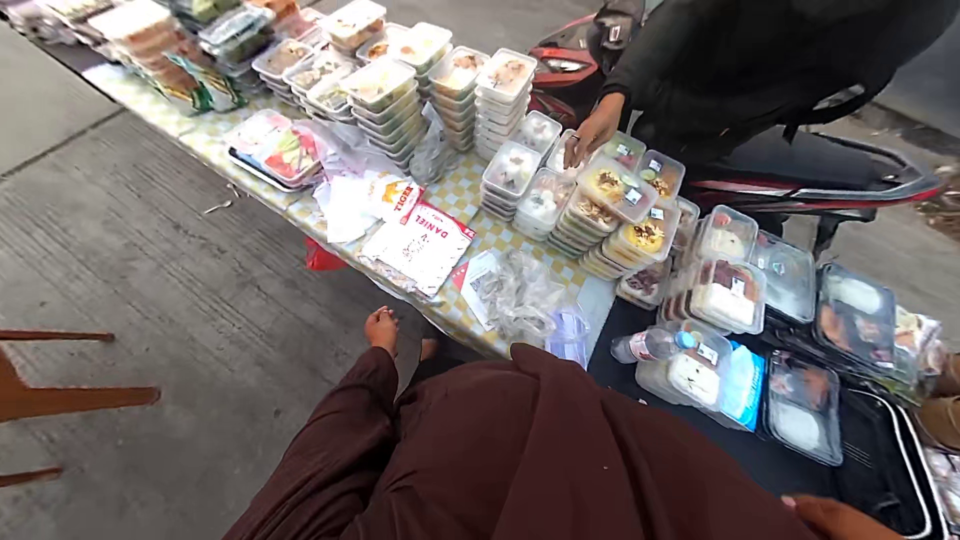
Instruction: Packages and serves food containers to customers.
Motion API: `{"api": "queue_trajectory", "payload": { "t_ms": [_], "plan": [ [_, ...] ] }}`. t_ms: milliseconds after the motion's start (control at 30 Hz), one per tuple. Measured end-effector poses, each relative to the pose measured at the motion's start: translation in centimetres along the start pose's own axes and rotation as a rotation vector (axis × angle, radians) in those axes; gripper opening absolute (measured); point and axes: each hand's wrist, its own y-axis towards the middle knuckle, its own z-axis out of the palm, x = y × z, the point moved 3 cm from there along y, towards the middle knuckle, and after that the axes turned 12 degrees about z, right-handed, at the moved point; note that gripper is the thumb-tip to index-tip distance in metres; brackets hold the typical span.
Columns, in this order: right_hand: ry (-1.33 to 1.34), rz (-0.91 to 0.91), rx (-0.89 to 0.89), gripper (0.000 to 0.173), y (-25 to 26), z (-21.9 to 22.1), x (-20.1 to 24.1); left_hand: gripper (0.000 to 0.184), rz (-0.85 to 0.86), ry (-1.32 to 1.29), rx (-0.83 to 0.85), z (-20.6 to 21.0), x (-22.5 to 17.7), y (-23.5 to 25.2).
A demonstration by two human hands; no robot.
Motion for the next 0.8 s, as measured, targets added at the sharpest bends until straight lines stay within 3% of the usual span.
{"api": "queue_trajectory", "payload": {
  "t_ms": [67,100,200,333,433,533,633,700,800],
  "plan": [
    [0.064,-0.289,-0.084,0.044,5.9,-1.7,1.3,0.039,0.097,0.035,0.029,0.1,-2.6,4.4],
    [0.116,-0.378,-0.142,0.044,6.2,-2.2,4.0,0.039,0.145,0.065,0.047,0.0,-4.0,6.7],
    [0.316,-0.650,-0.291,0.050,2.3,-2.1,16.0,0.039,0.287,0.195,0.094,-0.3,-7.8,14.0],
    [0.606,-0.823,-0.250,0.045,-1.6,0.0,29.1,0.041,0.441,0.403,0.098,-0.9,-13.5,22.1],
    [0.697,-0.849,-0.213,0.041,-3.0,1.7,34.3,0.038,0.520,0.526,0.134,-1.0,-17.0,26.5],
    [0.940,-0.827,-0.126,0.040,-3.2,2.0,37.1,0.040,0.636,0.605,0.289,0.6,-18.9,29.1],
    [1.278,-0.683,-0.070,0.041,-2.3,0.0,39.2,0.054,0.538,0.714,0.367,3.5,-19.3,30.7],
    [1.534,-0.560,-0.067,0.037,-1.2,-1.8,40.4,0.045,0.547,0.790,0.490,5.6,-19.1,30.5],
    [1.796,-0.455,-0.104,0.029,0.4,-4.7,42.2,0.028,0.843,0.805,0.724,8.7,-18.4,27.2]
  ]
}}
